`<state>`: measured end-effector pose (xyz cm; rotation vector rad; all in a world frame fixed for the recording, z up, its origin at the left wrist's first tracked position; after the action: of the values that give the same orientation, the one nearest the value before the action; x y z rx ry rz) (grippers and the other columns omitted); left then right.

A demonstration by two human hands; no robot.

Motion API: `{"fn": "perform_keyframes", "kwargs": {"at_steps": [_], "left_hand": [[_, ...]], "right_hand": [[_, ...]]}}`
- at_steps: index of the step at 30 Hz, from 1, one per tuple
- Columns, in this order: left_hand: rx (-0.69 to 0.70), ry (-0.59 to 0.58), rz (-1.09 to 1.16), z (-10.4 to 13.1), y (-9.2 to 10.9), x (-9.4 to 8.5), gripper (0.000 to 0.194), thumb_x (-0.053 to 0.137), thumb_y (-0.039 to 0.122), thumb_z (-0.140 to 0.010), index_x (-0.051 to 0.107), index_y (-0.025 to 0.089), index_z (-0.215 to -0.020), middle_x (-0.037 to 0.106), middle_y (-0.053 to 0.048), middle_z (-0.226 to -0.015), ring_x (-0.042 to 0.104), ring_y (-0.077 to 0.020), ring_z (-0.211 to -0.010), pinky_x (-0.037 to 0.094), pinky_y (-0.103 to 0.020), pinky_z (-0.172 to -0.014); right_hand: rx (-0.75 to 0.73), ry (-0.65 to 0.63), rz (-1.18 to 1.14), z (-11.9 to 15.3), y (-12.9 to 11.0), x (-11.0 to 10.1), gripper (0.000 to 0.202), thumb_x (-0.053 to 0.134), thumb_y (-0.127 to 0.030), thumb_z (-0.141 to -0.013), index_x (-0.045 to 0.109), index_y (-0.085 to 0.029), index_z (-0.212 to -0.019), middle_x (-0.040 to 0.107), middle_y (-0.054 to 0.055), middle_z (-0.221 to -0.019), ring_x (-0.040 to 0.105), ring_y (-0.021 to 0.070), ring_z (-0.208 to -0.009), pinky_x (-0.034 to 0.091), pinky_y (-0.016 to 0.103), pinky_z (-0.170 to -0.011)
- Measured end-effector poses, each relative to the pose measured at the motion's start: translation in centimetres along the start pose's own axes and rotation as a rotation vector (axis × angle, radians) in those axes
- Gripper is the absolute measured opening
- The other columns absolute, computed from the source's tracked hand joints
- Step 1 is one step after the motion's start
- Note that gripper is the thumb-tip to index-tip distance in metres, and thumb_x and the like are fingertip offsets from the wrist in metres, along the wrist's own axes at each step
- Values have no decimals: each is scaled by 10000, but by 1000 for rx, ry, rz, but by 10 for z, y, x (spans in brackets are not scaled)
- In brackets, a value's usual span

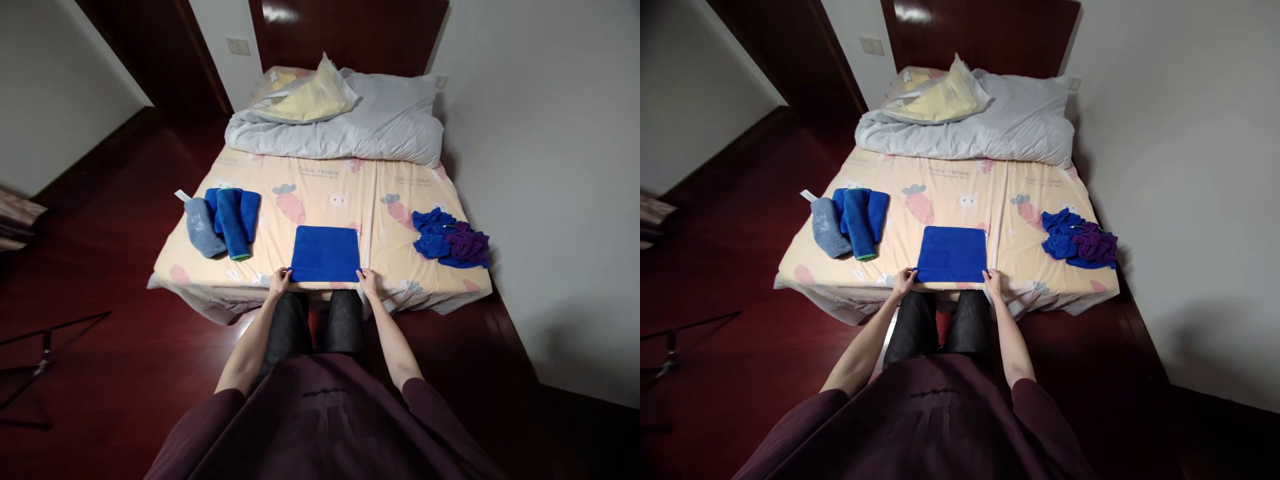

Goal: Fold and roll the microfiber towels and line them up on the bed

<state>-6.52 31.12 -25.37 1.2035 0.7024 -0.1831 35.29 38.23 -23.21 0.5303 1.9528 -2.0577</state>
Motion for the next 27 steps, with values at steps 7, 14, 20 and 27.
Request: {"fn": "perform_keyframes", "kwargs": {"at_steps": [7, 14, 20, 27], "left_hand": [[-50, -4, 2, 3, -6, 1, 284, 647, 436, -868, 718, 169, -935, 798, -139, -939, 751, -315, -947, 544, -381, -871], [-68, 14, 8, 3, -9, 3, 267, 628, 424, -886, 730, 183, -938, 797, -119, -903, 749, -299, -932, 537, -354, -848], [-117, 15, 3, -3, -18, 6, 255, 652, 419, -870, 728, 179, -912, 795, -139, -930, 745, -309, -951, 526, -371, -871], [-165, 31, 11, -7, -25, 3, 213, 719, 428, -813, 713, 216, -829, 789, -90, -853, 748, -313, -923, 522, -411, -881]], "right_hand": [[-1, -11, 29, 5, 7, 1, 324, 640, -517, -856, 666, -195, -832, 703, 67, -714, 675, 234, -734, 561, 322, -730], [-3, -26, 59, 2, 4, 2, 327, 670, -524, -842, 665, -203, -781, 706, 78, -695, 689, 258, -759, 555, 319, -692], [17, -11, 101, 0, 9, 3, 308, 669, -501, -826, 663, -204, -746, 738, 91, -734, 704, 257, -765, 562, 317, -705], [45, 27, 156, -3, 10, 0, 242, 678, -459, -770, 646, -232, -694, 769, 86, -749, 722, 258, -764, 568, 324, -715]]}}
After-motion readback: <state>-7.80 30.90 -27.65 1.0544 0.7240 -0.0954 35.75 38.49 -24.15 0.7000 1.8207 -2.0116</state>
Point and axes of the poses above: each hand's wrist, its own z-axis away from the middle knuckle, its own x-axis out of the palm, y = z × x, the point moved 10 cm from there along -z, towards the middle knuckle
